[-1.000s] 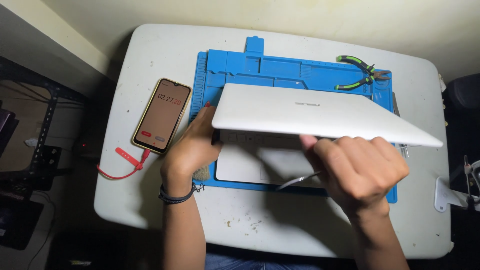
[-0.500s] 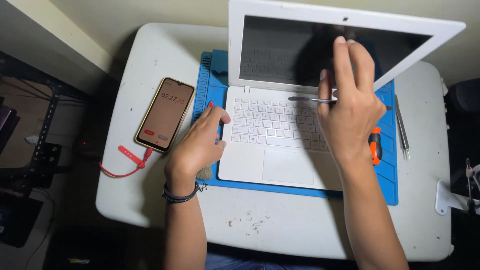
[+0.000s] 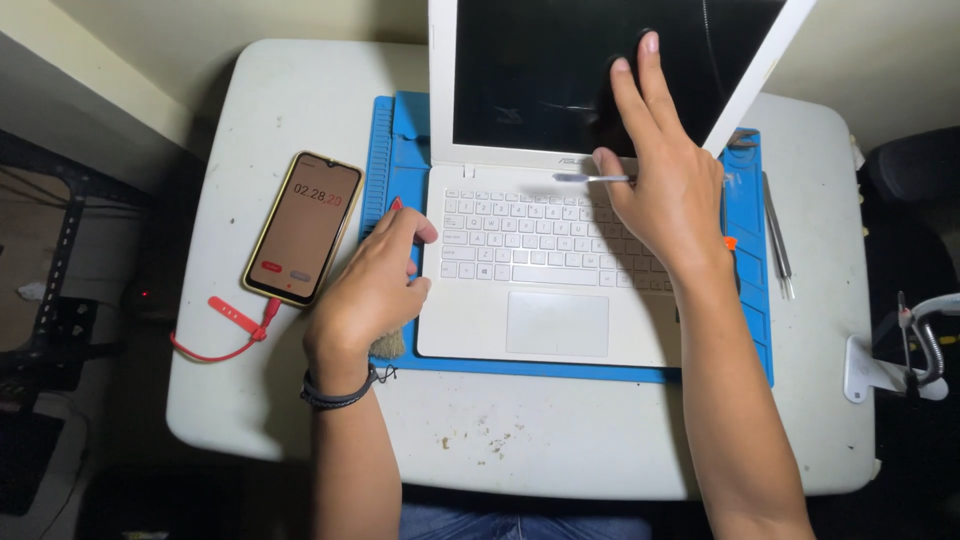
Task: Removing the top cover, keyboard assembly, and internal battery from a laptop using prying tools and a screwdriver.
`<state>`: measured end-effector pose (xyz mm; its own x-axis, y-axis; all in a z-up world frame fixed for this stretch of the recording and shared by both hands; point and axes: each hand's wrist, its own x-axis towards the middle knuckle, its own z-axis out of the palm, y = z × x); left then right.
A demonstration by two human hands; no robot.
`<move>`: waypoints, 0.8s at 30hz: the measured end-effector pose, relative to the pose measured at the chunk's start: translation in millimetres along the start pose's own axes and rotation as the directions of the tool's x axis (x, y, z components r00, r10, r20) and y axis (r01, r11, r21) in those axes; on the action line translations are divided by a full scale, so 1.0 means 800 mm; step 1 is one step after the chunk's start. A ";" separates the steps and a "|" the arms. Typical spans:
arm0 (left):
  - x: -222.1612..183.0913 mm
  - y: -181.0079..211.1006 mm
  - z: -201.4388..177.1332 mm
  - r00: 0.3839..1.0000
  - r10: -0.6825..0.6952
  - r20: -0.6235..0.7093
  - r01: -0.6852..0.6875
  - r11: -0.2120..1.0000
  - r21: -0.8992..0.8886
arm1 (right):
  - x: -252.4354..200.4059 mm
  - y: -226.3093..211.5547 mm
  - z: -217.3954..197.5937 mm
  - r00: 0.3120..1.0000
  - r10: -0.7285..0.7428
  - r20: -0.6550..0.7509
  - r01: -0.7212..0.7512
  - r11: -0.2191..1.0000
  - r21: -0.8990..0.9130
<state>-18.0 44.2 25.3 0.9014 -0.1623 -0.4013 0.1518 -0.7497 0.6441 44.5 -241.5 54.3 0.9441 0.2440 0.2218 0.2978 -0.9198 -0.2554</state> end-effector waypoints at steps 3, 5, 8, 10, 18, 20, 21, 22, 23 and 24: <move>-0.002 0.011 -0.003 0.999 -0.033 0.017 0.032 0.999 0.007 | -0.018 0.009 -0.002 0.994 0.058 -0.089 -0.047 0.991 0.128; -0.012 0.040 -0.016 0.999 -0.030 0.022 0.030 1.000 0.006 | -0.037 0.046 0.012 0.970 0.197 -0.144 -0.181 0.977 0.116; -0.001 0.029 0.011 0.996 0.048 -0.073 -0.043 0.997 0.065 | -0.060 0.061 -0.009 0.892 0.445 -0.083 -0.431 0.891 0.142; 0.006 0.025 0.033 0.978 0.131 -0.165 -0.111 0.986 0.125 | -0.070 0.063 -0.030 0.837 0.546 0.040 -0.545 0.825 0.149; 0.006 0.067 0.076 0.785 0.618 0.038 -0.573 0.701 0.426 | -0.072 0.067 -0.027 0.709 0.672 0.213 -0.700 0.707 0.099; 0.008 0.069 0.088 0.761 0.647 0.053 -0.606 0.679 0.414 | -0.069 0.062 -0.029 0.684 0.696 0.220 -0.726 0.680 0.104; 0.009 0.070 0.093 0.736 0.674 0.065 -0.638 0.657 0.402 | -0.068 0.059 -0.029 0.659 0.717 0.227 -0.749 0.654 0.107; 0.009 0.070 0.094 0.736 0.674 0.068 -0.638 0.655 0.405 | -0.067 0.059 -0.026 0.658 0.718 0.228 -0.750 0.652 0.111; 0.010 0.071 0.096 0.716 0.695 0.069 -0.661 0.644 0.385 | -0.066 0.059 -0.024 0.645 0.724 0.246 -0.759 0.644 0.095; 0.010 0.072 0.097 0.696 0.715 0.069 -0.684 0.631 0.366 | -0.065 0.059 -0.022 0.632 0.729 0.263 -0.767 0.636 0.078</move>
<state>-33.5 -50.2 8.6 0.7079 -0.6931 0.1361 -0.6692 -0.5966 0.4430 7.3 -303.1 46.9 0.8508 -0.4358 -0.2937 -0.5238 -0.7487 -0.4064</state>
